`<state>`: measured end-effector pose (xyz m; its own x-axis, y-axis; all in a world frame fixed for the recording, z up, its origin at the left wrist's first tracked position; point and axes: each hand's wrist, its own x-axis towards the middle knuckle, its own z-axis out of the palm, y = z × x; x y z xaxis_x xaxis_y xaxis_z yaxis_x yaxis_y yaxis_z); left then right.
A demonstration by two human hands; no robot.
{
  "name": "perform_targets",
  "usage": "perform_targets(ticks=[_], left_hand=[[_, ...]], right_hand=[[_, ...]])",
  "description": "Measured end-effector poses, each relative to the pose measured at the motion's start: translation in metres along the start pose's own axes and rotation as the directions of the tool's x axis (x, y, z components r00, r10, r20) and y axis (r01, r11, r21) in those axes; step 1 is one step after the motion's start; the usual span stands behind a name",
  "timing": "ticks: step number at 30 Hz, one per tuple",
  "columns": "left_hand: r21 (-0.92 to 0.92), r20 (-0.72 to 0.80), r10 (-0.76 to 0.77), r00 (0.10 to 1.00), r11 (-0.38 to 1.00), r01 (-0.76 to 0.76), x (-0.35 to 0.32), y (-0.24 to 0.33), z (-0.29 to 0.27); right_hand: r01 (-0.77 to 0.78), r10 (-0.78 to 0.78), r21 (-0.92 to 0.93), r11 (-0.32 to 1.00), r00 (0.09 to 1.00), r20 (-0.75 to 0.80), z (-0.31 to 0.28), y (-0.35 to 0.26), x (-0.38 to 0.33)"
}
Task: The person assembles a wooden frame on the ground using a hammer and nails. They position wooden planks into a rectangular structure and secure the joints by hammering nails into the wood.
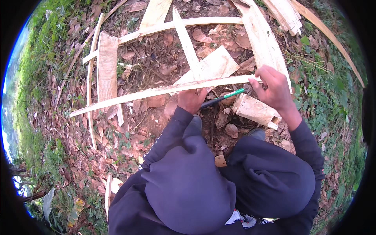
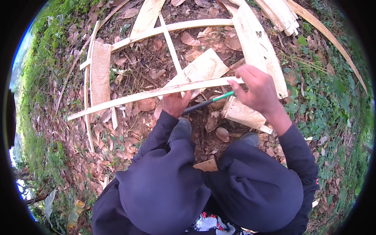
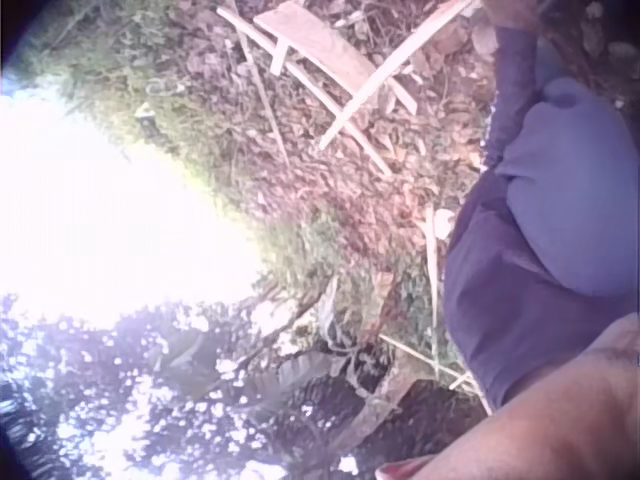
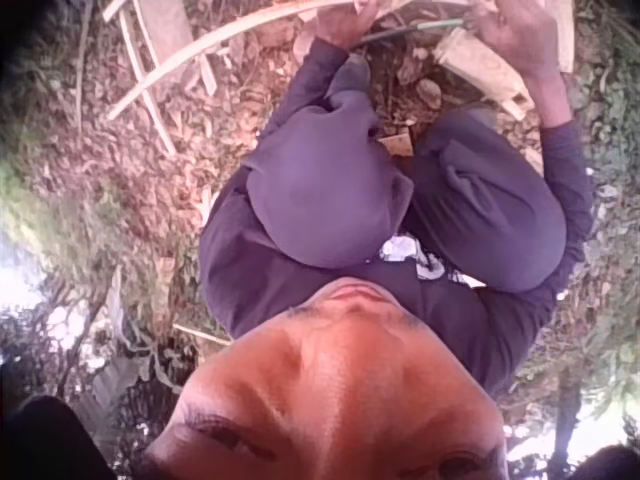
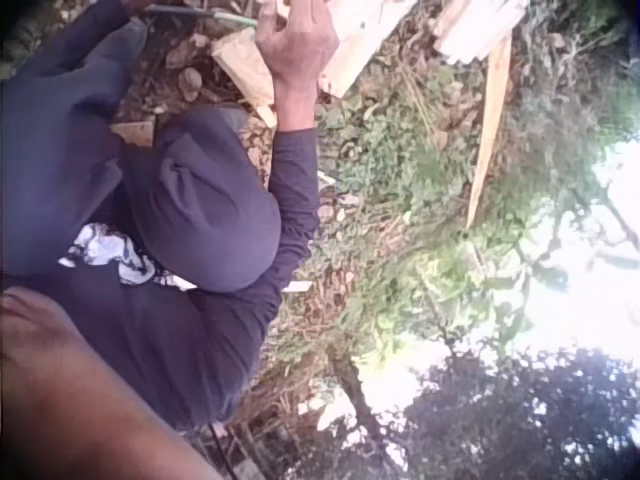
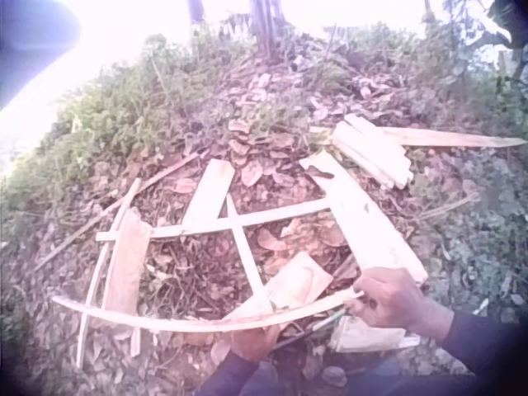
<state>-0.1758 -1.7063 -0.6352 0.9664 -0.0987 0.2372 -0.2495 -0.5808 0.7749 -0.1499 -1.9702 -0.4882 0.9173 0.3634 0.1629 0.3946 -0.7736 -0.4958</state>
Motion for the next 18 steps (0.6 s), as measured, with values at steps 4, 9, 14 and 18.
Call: perform_targets(ticks=[4, 9, 14, 18], left_hand=[[-0.085, 0.118, -0.045, 0.992, 0.995, 0.055, -0.011, -0.022, 0.014], [0.017, 0.236, -0.335, 0.912, 0.940, 0.341, -0.020, -0.023, 0.008], [0.250, 0.379, -0.294, 0.878, 0.945, 0.209, -0.029, -0.016, -0.023], [0.160, 0.476, -0.236, 0.847, 0.970, 0.181, -0.052, 0.017, -0.069]], right_hand=[[-0.184, 0.139, 0.224, 0.957, 0.970, 0.199, 0.062, -0.008, -0.073], [-0.254, 0.199, 0.393, 0.883, 0.964, 0.176, 0.122, -0.027, -0.064], [-0.561, 0.427, 0.384, 0.733, 0.820, 0.382, 0.103, -0.019, -0.041], [-0.495, 0.350, 0.422, 0.759, 0.858, 0.377, 0.117, -0.004, -0.061]])
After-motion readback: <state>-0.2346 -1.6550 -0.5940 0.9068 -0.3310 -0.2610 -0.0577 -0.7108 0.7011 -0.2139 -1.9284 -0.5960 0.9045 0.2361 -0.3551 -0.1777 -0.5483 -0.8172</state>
